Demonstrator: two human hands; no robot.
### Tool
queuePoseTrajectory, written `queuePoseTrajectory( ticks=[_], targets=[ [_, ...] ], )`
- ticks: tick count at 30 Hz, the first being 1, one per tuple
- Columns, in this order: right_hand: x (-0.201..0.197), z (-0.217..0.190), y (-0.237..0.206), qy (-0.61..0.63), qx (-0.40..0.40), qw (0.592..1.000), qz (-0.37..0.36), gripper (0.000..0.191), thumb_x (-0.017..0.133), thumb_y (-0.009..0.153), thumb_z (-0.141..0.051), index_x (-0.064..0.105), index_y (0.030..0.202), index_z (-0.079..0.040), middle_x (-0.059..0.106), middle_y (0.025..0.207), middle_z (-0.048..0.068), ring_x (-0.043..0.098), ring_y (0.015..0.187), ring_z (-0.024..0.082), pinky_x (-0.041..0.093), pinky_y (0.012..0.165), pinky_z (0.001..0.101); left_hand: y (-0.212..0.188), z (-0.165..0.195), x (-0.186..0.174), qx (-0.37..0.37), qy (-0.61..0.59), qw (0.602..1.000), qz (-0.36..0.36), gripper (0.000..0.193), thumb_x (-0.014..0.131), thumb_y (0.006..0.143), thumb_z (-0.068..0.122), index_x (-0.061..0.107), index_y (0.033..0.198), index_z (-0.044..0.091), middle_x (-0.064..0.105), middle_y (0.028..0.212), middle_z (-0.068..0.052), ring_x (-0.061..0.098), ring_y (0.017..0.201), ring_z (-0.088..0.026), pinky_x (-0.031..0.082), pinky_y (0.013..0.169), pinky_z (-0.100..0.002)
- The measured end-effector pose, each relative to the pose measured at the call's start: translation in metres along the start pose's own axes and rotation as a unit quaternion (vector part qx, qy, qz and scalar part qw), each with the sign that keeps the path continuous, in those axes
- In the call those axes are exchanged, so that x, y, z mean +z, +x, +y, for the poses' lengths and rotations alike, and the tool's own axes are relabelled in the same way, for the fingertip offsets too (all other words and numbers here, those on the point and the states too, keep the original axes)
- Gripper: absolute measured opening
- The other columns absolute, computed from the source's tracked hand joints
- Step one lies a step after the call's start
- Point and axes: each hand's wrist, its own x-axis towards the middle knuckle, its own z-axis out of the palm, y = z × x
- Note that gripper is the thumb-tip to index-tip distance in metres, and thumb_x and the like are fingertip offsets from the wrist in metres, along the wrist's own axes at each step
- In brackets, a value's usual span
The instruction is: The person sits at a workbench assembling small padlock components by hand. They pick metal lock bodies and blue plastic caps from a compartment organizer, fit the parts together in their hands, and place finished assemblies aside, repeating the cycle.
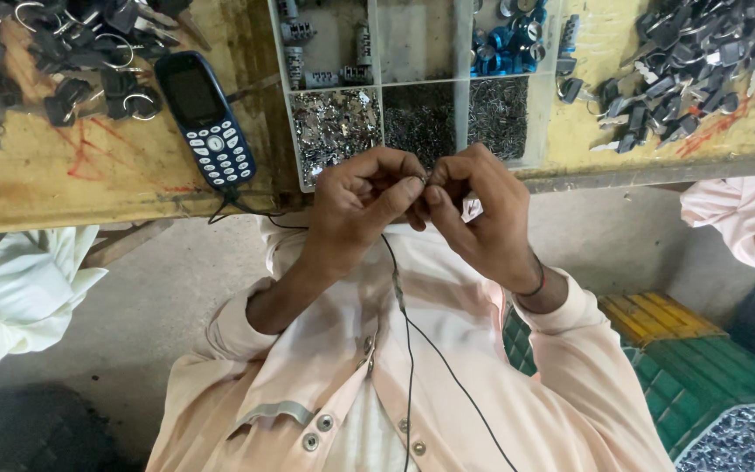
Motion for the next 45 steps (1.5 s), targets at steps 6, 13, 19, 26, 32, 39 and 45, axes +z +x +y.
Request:
queuePoseTrajectory(
  ticks=[6, 13, 19, 26, 32, 39, 45],
  targets=[
    [0.012, 0.012, -0.018, 0.297, 0.121, 0.947, 0.013, 0.003, 0.058, 0.11, -0.001, 0.056, 0.111, 0.001, 0.055, 0.1, 0.006, 0.058, 0.074, 0.008, 0.05, 0.065, 0.0215, -0.006, -0.002, 0.003, 0.074, 0.032, 0.997, -0.014, 0.019, 0.068, 0.105, 0.008, 0.064, 0.117, -0.005, 0.071, 0.103, -0.011, 0.073, 0.09, -0.015, 0.065, 0.083, -0.031],
    [0.02, 0.019, -0.006, 0.006, -0.103, 0.991, 0.08, 0.019, 0.067, 0.094, 0.012, 0.056, 0.103, -0.002, 0.064, 0.103, 0.015, 0.063, 0.083, 0.024, 0.051, 0.073, 0.0307, -0.005, 0.001, -0.002, 0.099, 0.033, 0.994, -0.025, 0.011, 0.071, 0.102, 0.005, 0.066, 0.11, -0.002, 0.068, 0.101, -0.004, 0.069, 0.088, -0.009, 0.061, 0.078, -0.025],
    [-0.001, 0.017, 0.017, 0.024, -0.224, 0.973, -0.051, 0.032, 0.08, 0.087, 0.009, 0.065, 0.111, -0.005, 0.071, 0.098, 0.01, 0.071, 0.079, 0.027, 0.055, 0.067, 0.0356, -0.008, 0.01, -0.019, 0.06, 0.126, 0.99, -0.033, 0.014, 0.076, 0.097, 0.009, 0.071, 0.105, -0.001, 0.068, 0.094, 0.0, 0.057, 0.078, 0.0, 0.047, 0.066, -0.017],
    [-0.012, -0.014, 0.041, 0.105, -0.082, 0.984, -0.122, 0.025, 0.076, 0.095, 0.0, 0.062, 0.116, -0.007, 0.07, 0.101, 0.008, 0.073, 0.088, 0.024, 0.059, 0.077, 0.0344, -0.012, 0.007, -0.022, 0.014, 0.013, 0.999, -0.035, 0.016, 0.073, 0.095, 0.009, 0.071, 0.107, -0.002, 0.068, 0.086, -0.001, 0.059, 0.071, -0.004, 0.051, 0.064, -0.021],
    [0.006, -0.023, 0.124, -0.216, -0.167, 0.961, -0.055, 0.011, 0.08, 0.108, -0.003, 0.071, 0.113, -0.005, 0.065, 0.099, 0.012, 0.067, 0.078, 0.028, 0.051, 0.068, 0.0378, -0.007, 0.002, -0.033, 0.034, -0.007, 0.999, -0.023, 0.013, 0.07, 0.097, 0.009, 0.069, 0.105, -0.002, 0.066, 0.082, -0.002, 0.061, 0.069, -0.006, 0.051, 0.062, -0.023],
    [0.054, -0.01, 0.179, -0.358, -0.279, 0.886, -0.093, 0.027, 0.083, 0.092, -0.006, 0.068, 0.114, -0.008, 0.066, 0.109, 0.011, 0.069, 0.095, 0.029, 0.053, 0.075, 0.0408, -0.006, 0.005, -0.033, 0.027, 0.035, 0.999, -0.022, 0.014, 0.071, 0.097, 0.009, 0.069, 0.105, -0.002, 0.066, 0.082, -0.002, 0.06, 0.07, -0.005, 0.052, 0.065, -0.022],
    [0.006, -0.04, 0.117, 0.141, 0.029, 0.968, -0.206, 0.045, 0.079, 0.09, 0.005, 0.064, 0.129, -0.013, 0.063, 0.11, 0.006, 0.067, 0.101, 0.02, 0.057, 0.086, 0.031, -0.009, 0.02, -0.033, 0.09, -0.083, 0.992, 0.024, 0.012, 0.072, 0.096, 0.009, 0.068, 0.102, -0.001, 0.069, 0.083, -0.004, 0.064, 0.068, -0.008, 0.056, 0.062, -0.025]
  ],
)
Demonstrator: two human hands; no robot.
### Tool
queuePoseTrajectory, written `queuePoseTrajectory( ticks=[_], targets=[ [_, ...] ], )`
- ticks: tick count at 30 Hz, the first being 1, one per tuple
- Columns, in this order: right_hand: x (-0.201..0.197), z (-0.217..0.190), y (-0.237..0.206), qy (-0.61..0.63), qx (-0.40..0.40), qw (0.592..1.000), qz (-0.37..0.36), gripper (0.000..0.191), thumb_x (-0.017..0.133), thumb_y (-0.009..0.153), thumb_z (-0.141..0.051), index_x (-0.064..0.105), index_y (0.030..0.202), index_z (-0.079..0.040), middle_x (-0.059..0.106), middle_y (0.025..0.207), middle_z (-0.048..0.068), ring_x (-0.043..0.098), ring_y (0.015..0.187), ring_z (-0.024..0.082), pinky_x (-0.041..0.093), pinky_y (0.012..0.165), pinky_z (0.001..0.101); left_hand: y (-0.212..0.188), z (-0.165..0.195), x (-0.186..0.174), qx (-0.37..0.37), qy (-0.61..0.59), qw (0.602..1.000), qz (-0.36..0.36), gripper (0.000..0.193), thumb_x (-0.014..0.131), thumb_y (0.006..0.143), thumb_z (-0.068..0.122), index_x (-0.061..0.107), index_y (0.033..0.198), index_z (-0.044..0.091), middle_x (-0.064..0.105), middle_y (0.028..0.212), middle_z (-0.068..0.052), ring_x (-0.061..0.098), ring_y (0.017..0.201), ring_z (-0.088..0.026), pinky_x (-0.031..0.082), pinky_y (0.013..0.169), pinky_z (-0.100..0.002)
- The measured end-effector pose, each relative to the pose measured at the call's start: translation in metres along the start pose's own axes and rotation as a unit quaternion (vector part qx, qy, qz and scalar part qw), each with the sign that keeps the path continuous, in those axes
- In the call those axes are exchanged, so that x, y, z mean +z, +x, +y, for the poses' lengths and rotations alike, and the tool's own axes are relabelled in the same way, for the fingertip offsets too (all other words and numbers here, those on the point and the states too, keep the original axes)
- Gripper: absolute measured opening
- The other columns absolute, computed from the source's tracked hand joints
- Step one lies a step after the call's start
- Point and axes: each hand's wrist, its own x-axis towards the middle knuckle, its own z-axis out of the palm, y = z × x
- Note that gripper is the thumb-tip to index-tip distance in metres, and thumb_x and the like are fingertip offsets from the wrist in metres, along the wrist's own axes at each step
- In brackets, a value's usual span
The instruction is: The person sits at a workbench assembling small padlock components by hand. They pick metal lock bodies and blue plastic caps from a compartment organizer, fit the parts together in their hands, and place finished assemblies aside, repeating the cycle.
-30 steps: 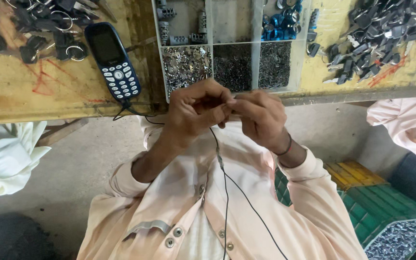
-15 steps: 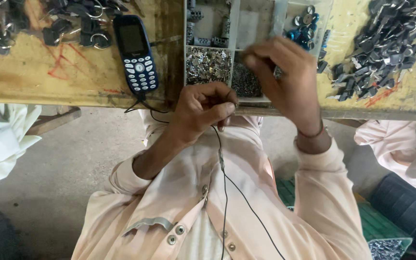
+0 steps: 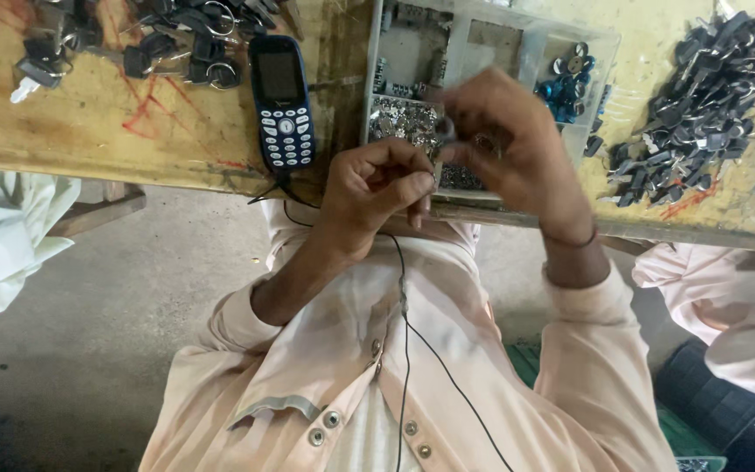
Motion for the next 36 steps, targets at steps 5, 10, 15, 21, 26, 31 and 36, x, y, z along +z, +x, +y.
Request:
queuePoseTrajectory(
  ticks=[5, 10, 15, 21, 26, 31, 36],
  targets=[
    [0.013, 0.018, -0.051, -0.245, -0.09, 0.958, 0.119, 0.039, 0.076, 0.085, 0.016, 0.074, 0.116, -0.007, 0.068, 0.115, 0.011, 0.07, 0.105, 0.024, 0.058, 0.087, 0.0327, -0.002, 0.0, 0.017, -0.013, 0.14, 0.989, 0.041, 0.016, 0.076, 0.097, 0.013, 0.069, 0.101, -0.001, 0.066, 0.079, 0.0, 0.057, 0.063, -0.003, 0.047, 0.055, -0.02],
    [0.007, 0.024, -0.066, -0.228, -0.109, 0.961, 0.111, 0.043, 0.075, 0.086, 0.015, 0.074, 0.122, -0.008, 0.069, 0.121, 0.01, 0.07, 0.108, 0.024, 0.058, 0.088, 0.0323, -0.004, -0.002, 0.024, -0.009, 0.179, 0.982, 0.058, 0.016, 0.076, 0.097, 0.013, 0.069, 0.098, -0.001, 0.067, 0.078, 0.0, 0.057, 0.061, -0.002, 0.046, 0.054, -0.019],
    [0.009, 0.02, -0.068, -0.279, -0.154, 0.942, 0.107, 0.041, 0.076, 0.09, 0.012, 0.073, 0.126, -0.007, 0.069, 0.124, 0.011, 0.071, 0.109, 0.027, 0.059, 0.089, 0.0343, -0.006, -0.005, 0.024, -0.015, 0.188, 0.98, 0.057, 0.014, 0.076, 0.097, 0.01, 0.068, 0.095, -0.001, 0.066, 0.077, 0.001, 0.056, 0.062, -0.002, 0.046, 0.054, -0.02],
    [0.0, 0.014, -0.077, -0.355, -0.197, 0.911, 0.073, 0.047, 0.076, 0.082, 0.009, 0.073, 0.127, -0.002, 0.068, 0.122, 0.011, 0.07, 0.104, 0.027, 0.06, 0.089, 0.0373, -0.008, -0.009, 0.028, 0.004, 0.235, 0.969, 0.082, 0.015, 0.076, 0.098, 0.008, 0.064, 0.096, -0.001, 0.062, 0.078, 0.0, 0.053, 0.063, -0.002, 0.043, 0.055, -0.019],
    [0.015, 0.002, -0.078, -0.376, -0.159, 0.904, 0.128, 0.035, 0.081, 0.092, 0.009, 0.074, 0.126, 0.002, 0.068, 0.113, 0.012, 0.07, 0.091, 0.022, 0.058, 0.075, 0.0352, -0.011, -0.014, 0.036, 0.24, 0.46, 0.854, 0.017, 0.022, 0.075, 0.098, 0.008, 0.062, 0.112, -0.003, 0.067, 0.11, -0.013, 0.069, 0.098, -0.018, 0.057, 0.084, -0.028],
    [0.007, 0.006, -0.081, -0.197, -0.05, 0.976, 0.077, 0.033, 0.081, 0.085, -0.002, 0.068, 0.116, 0.002, 0.065, 0.11, 0.015, 0.072, 0.09, 0.023, 0.059, 0.074, 0.0293, -0.01, -0.023, 0.029, 0.128, 0.237, 0.963, 0.01, 0.018, 0.076, 0.099, 0.001, 0.071, 0.116, 0.0, 0.076, 0.111, -0.012, 0.075, 0.102, -0.019, 0.064, 0.09, -0.031],
    [-0.065, 0.045, -0.05, -0.539, -0.1, 0.804, 0.231, 0.019, 0.082, 0.096, -0.003, 0.069, 0.108, -0.01, 0.069, 0.092, 0.013, 0.067, 0.077, 0.03, 0.051, 0.063, 0.0399, -0.002, -0.023, 0.012, 0.233, 0.326, 0.915, -0.045, 0.013, 0.079, 0.096, 0.001, 0.073, 0.108, 0.002, 0.077, 0.11, -0.012, 0.076, 0.101, -0.019, 0.063, 0.086, -0.027]
  ],
)
